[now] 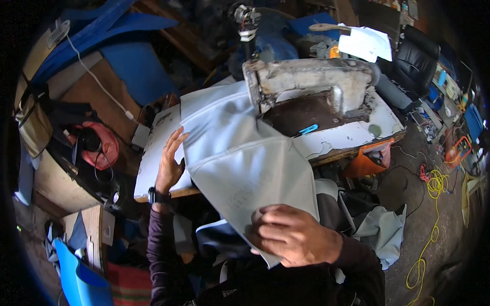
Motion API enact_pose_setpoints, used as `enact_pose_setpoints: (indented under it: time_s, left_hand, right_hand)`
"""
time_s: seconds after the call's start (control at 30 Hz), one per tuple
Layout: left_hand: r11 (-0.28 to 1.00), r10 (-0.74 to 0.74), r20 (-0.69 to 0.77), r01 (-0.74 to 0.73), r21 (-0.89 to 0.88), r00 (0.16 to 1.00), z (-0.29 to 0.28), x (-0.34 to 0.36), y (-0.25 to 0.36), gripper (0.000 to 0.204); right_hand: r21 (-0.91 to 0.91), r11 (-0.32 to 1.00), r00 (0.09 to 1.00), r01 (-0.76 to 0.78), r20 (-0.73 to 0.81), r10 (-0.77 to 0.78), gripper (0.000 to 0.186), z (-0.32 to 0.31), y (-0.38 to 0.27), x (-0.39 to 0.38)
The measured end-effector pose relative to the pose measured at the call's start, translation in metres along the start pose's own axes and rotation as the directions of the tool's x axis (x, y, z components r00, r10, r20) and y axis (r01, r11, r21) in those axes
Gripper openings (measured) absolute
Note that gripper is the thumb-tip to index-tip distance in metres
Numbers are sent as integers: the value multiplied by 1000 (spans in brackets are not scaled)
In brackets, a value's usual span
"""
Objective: The recorder is sewing pieces of white and black upholstery fabric using an industrial sewing machine.
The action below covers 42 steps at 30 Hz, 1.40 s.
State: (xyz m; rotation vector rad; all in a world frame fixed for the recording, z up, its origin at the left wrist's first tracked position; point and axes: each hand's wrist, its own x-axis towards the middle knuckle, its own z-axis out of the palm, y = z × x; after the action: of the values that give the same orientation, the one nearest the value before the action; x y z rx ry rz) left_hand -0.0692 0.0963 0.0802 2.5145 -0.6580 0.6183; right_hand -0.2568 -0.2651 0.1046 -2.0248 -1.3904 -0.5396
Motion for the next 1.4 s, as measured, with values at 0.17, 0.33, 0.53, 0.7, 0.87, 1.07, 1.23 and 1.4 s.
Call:
enact_pose_setpoints:
  time_s: [0.17, 0.33, 0.53, 0.7, 0.87, 1.07, 1.23, 1.4]
  left_hand:
    - [925, 381, 99, -380, -34, 919, 23, 79, -29, 62]
    - [868, 363, 154, -393, 302, 919, 48, 115, -139, 42]
    - [847, -315, -344, 99, -522, 885, -29, 45, -216, 26]
    - [983, -86, -695, -51, -174, 714, -122, -52, -115, 37]
    - [980, -34, -831, -143, -136, 555, -219, -102, -53, 45]
    - [861, 293, -847, 263, 436, 443, -358, -142, -31, 56]
    - [780, -220, -595, 505, 369, 773, -389, -130, 33, 38]
    - [797, -282, -588, 526, 296, 758, -382, -78, 1, 41]
  right_hand:
    - [-102, 994, 998, -38, 44, 43, 33, -46, -17, -12]
    - [-238, 967, 996, -85, 17, 92, 31, -38, -21, -28]
    - [-195, 963, 982, -183, -75, 172, 51, 17, 27, -37]
    - [-88, 972, 927, -220, -330, 180, 26, -21, 38, -48]
    - [353, 774, 382, -526, -715, 585, 25, -104, 53, 12]
    - [-183, 931, 581, -315, -813, 37, 25, -183, 103, 70]
    - [-138, 989, 821, -61, -570, -29, 21, -208, 103, 105]
    - [-179, 980, 909, -89, -418, 6, 30, -180, 147, 142]
